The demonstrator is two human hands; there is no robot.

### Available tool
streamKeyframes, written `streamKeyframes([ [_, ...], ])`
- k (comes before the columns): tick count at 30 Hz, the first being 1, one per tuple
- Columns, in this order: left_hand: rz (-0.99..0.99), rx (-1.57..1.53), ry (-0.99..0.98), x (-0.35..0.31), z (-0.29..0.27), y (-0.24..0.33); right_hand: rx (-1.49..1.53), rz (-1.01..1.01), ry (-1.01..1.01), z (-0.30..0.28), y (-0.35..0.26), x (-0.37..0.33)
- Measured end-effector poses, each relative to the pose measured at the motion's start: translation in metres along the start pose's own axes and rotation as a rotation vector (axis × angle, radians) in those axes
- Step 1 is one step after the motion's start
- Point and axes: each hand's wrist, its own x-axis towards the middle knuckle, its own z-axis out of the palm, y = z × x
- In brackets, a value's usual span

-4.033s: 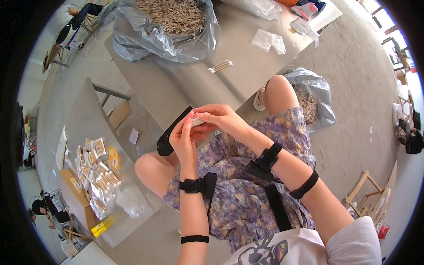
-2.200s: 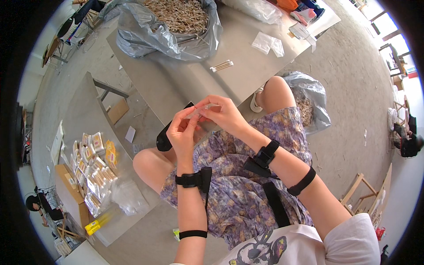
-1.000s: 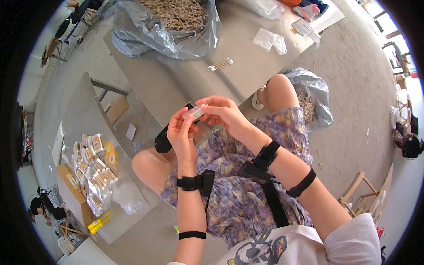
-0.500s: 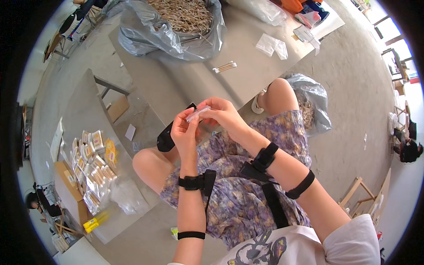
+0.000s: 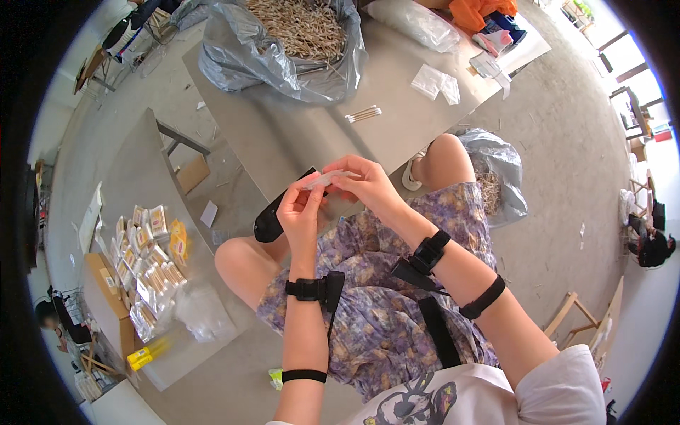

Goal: The recorder is organizing and packaging cotton swabs into small plastic containers and bags.

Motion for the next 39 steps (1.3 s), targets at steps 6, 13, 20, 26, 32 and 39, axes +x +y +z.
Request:
streamKeyframes([
  [6,0.139,0.081,0.078,0.001,0.005,0.010,-0.194,-0.286,0.116,0.003,-0.004,-0.002],
  [13,0.213,0.275,0.038,0.004,0.000,0.015,-0.205,-0.163,0.154,0.000,0.008,-0.001],
  [20,0.101,0.282,0.070,-0.002,0.005,0.015,-0.137,-0.152,0.185,-0.001,0.011,0.003],
  [26,0.084,0.134,0.113,0.001,-0.009,0.005,-0.124,-0.146,0.109,0.009,-0.003,-0.005],
  [32,0.171,0.226,0.033,0.000,-0.011,0.009,-0.162,-0.208,0.132,0.007,-0.008,-0.011],
  [39,0.288,0.250,-0.061,-0.001,-0.003,0.012,-0.529,-0.345,0.174,0.014,-0.005,-0.012],
])
